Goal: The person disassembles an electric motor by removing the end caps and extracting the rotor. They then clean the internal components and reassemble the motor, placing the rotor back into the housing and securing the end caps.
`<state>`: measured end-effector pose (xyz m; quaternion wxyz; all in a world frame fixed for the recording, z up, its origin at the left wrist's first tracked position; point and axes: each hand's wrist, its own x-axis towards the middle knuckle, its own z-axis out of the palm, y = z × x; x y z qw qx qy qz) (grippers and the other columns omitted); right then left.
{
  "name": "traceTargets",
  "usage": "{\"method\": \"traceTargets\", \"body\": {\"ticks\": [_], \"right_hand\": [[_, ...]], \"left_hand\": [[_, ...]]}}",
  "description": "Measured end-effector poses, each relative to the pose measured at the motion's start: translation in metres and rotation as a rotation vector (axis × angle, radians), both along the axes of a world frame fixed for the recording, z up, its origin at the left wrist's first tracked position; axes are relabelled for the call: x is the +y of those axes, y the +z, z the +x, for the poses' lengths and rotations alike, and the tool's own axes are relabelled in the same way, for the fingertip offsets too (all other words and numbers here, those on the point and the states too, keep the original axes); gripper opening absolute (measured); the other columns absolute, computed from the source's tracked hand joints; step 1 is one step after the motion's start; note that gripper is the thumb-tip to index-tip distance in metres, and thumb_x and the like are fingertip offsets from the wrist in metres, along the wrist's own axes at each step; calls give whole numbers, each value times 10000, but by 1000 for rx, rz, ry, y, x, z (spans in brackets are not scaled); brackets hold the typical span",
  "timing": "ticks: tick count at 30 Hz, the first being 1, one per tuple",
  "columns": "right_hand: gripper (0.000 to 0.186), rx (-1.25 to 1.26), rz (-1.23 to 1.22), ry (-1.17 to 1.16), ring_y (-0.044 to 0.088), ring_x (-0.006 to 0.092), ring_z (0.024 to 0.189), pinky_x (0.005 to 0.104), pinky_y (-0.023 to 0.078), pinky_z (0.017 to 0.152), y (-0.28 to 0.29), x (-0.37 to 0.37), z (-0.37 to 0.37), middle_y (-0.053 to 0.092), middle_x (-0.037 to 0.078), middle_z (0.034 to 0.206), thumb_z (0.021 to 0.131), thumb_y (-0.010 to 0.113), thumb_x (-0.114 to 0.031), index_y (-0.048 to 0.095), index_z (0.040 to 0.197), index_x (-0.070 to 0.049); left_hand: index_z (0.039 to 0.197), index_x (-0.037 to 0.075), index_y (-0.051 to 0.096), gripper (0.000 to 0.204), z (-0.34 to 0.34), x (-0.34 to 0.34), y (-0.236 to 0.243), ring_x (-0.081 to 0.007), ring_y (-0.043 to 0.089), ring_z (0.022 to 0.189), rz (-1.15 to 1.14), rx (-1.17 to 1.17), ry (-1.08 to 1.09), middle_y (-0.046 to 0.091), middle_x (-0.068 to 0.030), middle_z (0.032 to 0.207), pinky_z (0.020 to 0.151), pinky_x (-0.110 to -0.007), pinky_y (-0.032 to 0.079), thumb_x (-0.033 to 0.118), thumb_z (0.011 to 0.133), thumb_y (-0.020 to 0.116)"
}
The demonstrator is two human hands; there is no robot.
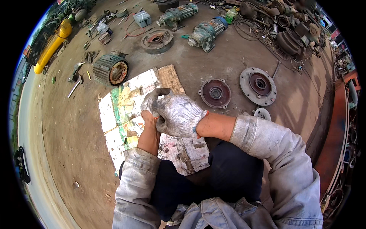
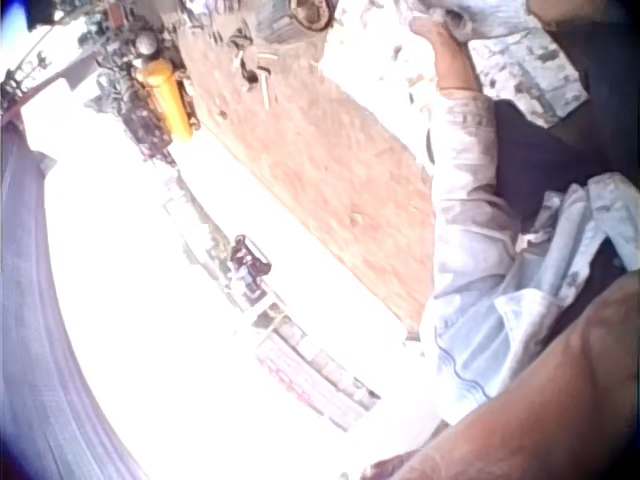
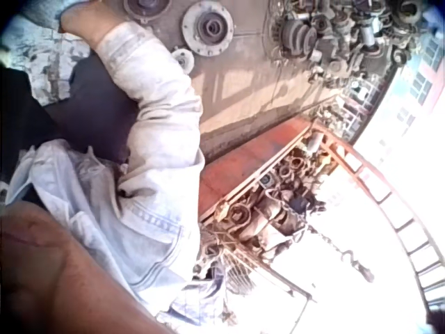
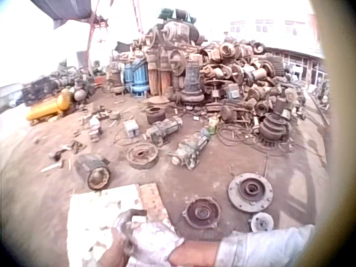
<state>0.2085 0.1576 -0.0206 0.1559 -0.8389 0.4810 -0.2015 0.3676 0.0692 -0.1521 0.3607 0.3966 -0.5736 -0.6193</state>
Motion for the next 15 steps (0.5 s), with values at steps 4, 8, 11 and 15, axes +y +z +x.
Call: {"method": "traceTargets", "body": {"ticks": [4,8,11,15], "right_hand": [[310,66,55,83,735,417,850,514,590,748,-3,9,-1,723,210,879,841,772,-275,718,1027,-33],[281,243,182,78,736,404,868,510,595,765,-3,7,1,732,198,932,869,748,-255,715,1038,-33],[273,193,106,131,723,420,850,512,591,751,-4,16,-2,725,202,911,904,728,-254,714,1047,-21],[288,306,200,307,734,395,849,502,593,739,-7,26,-19,724,207,931,933,713,-273,709,1055,-12]], "left_hand": [[1683,-16,276,1234,-37,-7,12,-374,426,1495,800,87,223,335,-318,1670,1179,-491,413,722,830,774],[983,46,703,400,-58,-4,3,-227,644,725,808,428,316,703,-84,855,698,-374,550,440,979,771],[1005,19,704,366,-36,4,-2,-212,658,754,682,546,362,713,-96,885,713,-369,567,380,984,761],[1047,28,684,223,-19,8,10,-231,672,828,585,513,416,704,-95,932,773,-367,575,250,1030,686]]}}
